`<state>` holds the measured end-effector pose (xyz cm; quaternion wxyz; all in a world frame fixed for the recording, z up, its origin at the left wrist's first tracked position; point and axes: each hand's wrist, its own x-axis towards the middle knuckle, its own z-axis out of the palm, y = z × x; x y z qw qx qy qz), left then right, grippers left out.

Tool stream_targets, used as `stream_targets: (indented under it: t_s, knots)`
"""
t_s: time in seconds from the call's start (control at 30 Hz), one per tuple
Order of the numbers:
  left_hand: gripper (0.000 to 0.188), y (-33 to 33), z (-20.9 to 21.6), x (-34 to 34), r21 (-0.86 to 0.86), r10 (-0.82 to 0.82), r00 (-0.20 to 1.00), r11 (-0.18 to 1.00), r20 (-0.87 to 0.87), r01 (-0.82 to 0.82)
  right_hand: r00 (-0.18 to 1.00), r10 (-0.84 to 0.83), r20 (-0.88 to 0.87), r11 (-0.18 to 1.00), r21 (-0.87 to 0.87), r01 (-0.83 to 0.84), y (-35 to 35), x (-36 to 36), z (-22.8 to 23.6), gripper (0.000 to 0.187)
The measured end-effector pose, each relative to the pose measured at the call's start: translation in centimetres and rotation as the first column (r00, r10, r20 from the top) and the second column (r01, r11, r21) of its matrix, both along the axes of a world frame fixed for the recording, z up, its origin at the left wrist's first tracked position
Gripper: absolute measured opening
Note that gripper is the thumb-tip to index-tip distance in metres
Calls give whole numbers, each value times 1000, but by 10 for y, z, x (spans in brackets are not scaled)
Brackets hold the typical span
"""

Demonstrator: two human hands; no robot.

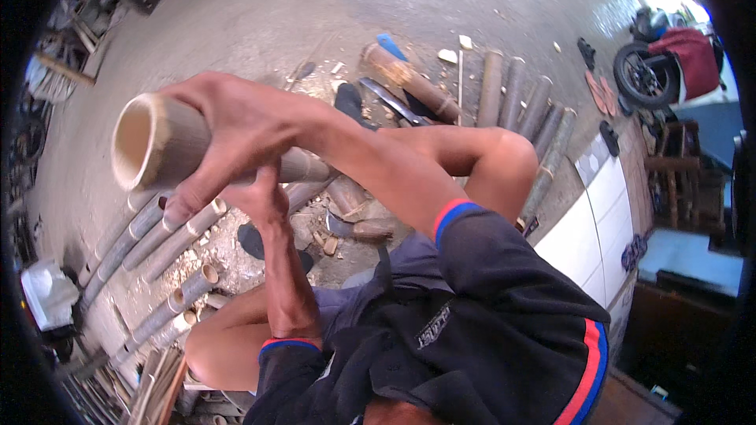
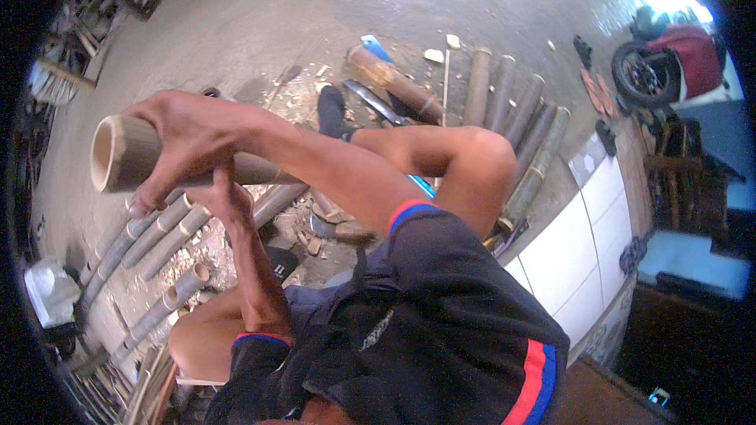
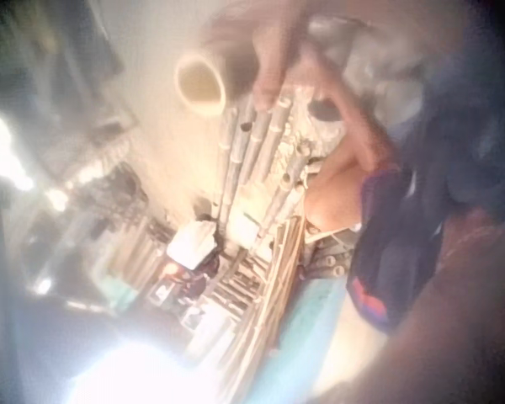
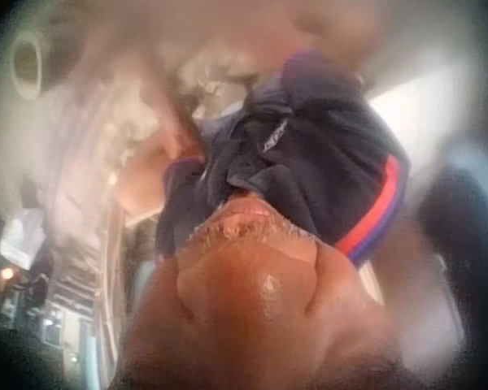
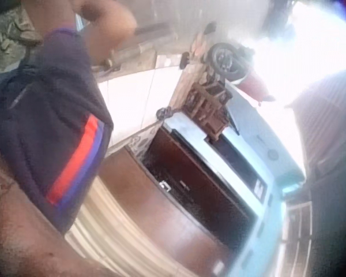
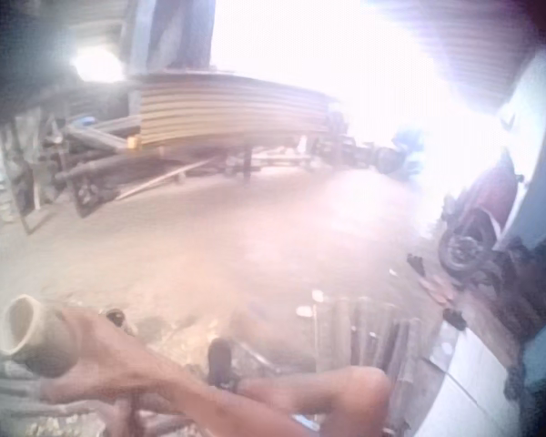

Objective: The person sits on the floor and repeatedly hammers a chisel into bamboo segments to carve out the interior. They rotate the bamboo and reposition it frequently while striking with a wooden mallet.

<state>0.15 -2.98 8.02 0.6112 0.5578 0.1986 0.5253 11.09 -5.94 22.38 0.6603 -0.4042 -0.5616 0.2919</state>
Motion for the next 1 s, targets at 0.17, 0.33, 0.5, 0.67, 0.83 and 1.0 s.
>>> stream_targets:
  t_s: [0.17, 0.33, 0.5, 0.67, 0.83, 1.0]
  knots:
    - [83, -4, 45, 2, 9, 250, 967, 968, -42, -250, 858, -465, 220, 882, 38, 469, -4, -47, 16, 68]
    - [80, -5, 50, 1, 104, 195, 974, 978, -119, -183, 997, -56, 47, 998, 8, 56, -12, 1, 33, 72]
    - [79, 15, 93, -9, -130, 116, 990, 986, 79, -105, 908, -178, 380, 980, -15, 198, -36, 13, 16, 87]
    - [64, 23, 125, -16, -331, 94, 971, 943, 220, -17, 548, -1, 836, 656, -413, 631, -121, 42, -69, 65]
    - [40, 39, -8, 8, -472, -176, 981, 874, -79, 118, 132, 11, 991, 107, -132, 985, -220, 96, -33, 63]
    - [54, -12, -197, -37, -882, -305, 906, 452, -294, -134, 162, 231, 959, -210, -113, 971, -347, 200, -96, 67]
